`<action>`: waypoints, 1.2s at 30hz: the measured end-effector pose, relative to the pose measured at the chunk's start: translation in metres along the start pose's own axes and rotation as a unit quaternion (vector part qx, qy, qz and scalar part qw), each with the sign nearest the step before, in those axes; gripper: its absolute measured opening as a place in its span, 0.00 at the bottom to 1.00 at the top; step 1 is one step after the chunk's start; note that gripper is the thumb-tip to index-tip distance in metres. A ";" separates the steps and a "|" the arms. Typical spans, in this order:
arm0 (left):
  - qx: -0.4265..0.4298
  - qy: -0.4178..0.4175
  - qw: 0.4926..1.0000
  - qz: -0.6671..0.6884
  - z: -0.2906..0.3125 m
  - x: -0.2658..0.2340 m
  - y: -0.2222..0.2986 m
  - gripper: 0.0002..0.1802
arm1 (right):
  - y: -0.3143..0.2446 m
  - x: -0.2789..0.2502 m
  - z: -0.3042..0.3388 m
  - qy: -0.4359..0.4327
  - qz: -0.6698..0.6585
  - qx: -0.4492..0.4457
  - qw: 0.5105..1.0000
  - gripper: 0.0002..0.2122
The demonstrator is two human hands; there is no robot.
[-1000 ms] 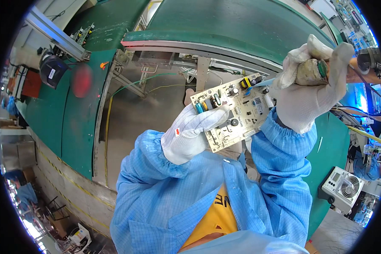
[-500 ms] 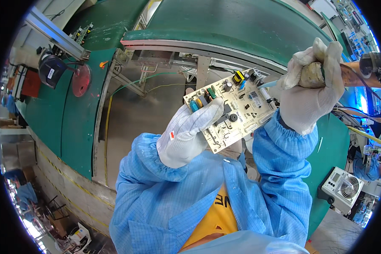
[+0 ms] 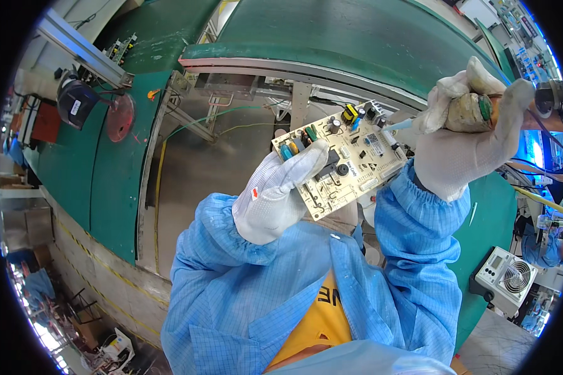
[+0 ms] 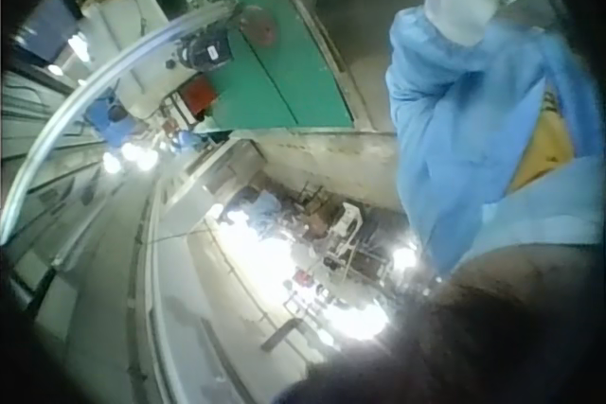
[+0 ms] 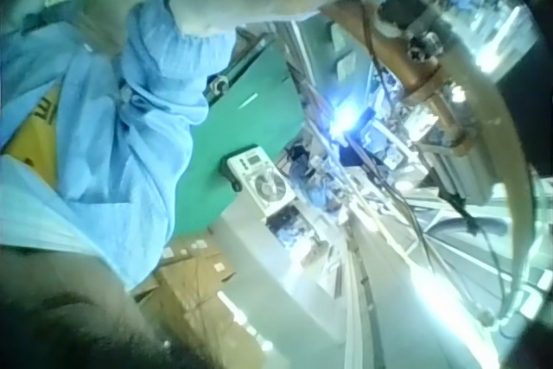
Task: Manually assemble and secure components on circuit boards using an electric screwdriver at an assembly line.
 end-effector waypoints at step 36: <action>0.154 -0.048 0.974 -0.158 -0.046 -0.050 0.063 0.21 | 0.016 -0.018 -0.003 -0.068 -0.285 0.199 0.935 0.29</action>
Point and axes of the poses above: each hand's wrist, its own z-axis away from the middle knuckle, its own x-axis out of the palm, y = z × x, the point moved 10 cm from there along -z, towards the middle knuckle, and after that the axes turned 8 degrees about x, right-handed, at the moved point
